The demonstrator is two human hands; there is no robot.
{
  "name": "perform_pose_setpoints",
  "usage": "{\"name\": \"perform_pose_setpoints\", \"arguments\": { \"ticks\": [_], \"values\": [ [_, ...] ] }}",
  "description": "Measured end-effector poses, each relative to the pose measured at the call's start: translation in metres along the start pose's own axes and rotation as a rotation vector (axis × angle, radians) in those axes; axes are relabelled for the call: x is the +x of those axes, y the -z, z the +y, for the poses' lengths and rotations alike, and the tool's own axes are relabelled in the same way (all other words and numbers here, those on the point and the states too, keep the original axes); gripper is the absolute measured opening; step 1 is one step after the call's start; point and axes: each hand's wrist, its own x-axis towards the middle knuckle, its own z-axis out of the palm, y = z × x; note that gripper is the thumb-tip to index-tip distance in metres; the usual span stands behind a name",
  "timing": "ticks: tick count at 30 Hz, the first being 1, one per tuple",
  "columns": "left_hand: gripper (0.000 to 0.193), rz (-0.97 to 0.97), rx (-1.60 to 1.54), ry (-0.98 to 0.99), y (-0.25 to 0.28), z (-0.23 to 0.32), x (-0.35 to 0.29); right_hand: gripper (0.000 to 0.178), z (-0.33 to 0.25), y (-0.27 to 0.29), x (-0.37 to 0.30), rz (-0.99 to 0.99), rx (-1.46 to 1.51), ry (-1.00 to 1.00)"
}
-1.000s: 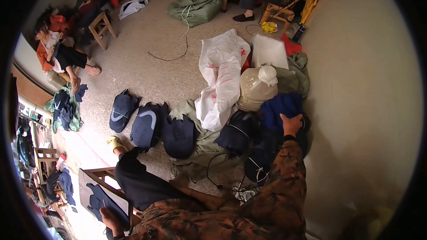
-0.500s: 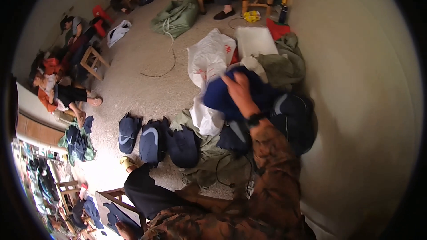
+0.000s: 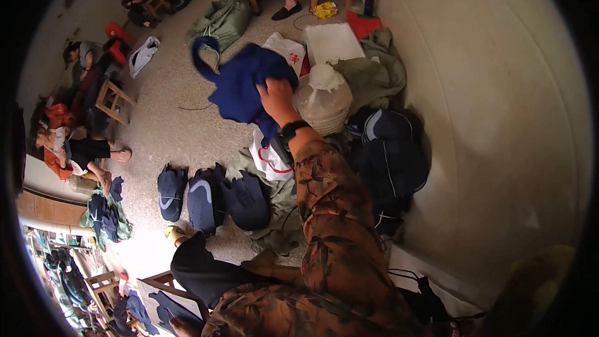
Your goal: Hand-stitching a shoe upper component using a needle and thread.
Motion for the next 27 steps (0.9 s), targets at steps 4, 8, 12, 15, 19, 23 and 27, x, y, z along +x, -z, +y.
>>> {"name": "perform_pose_setpoints", "arguments": {
  "ticks": [4, 8, 12, 15, 19, 23, 27],
  "values": [
    [0.022, 0.001, 0.011, -0.010, 0.000, 0.003, -0.003, 0.022, 0.068, -0.009, -0.105, -1.409, -0.188, 0.040],
    [0.021, -0.006, 0.016, -0.028, -0.004, 0.014, -0.001, 0.017, 0.102, 0.050, -0.166, -0.827, -0.102, -0.208],
    [0.021, -0.034, 0.002, -0.085, -0.018, 0.045, 0.011, 0.025, 0.135, 0.115, -0.152, -0.944, -0.575, -0.324],
    [0.021, -0.066, -0.026, -0.162, -0.035, 0.081, 0.023, 0.039, 0.157, 0.149, -0.135, -0.940, -0.635, -0.390],
    [0.020, -0.155, -0.069, -0.291, -0.071, 0.146, 0.047, 0.056, 0.177, 0.164, -0.119, -0.960, -0.755, -0.381],
    [0.020, -0.245, -0.110, -0.396, -0.117, 0.224, 0.071, 0.067, 0.193, 0.153, -0.106, -1.105, -0.770, -0.284],
    [0.020, -0.311, -0.129, -0.452, -0.158, 0.286, 0.088, 0.063, 0.208, 0.131, -0.100, -1.181, -0.730, -0.157]
  ]
}}
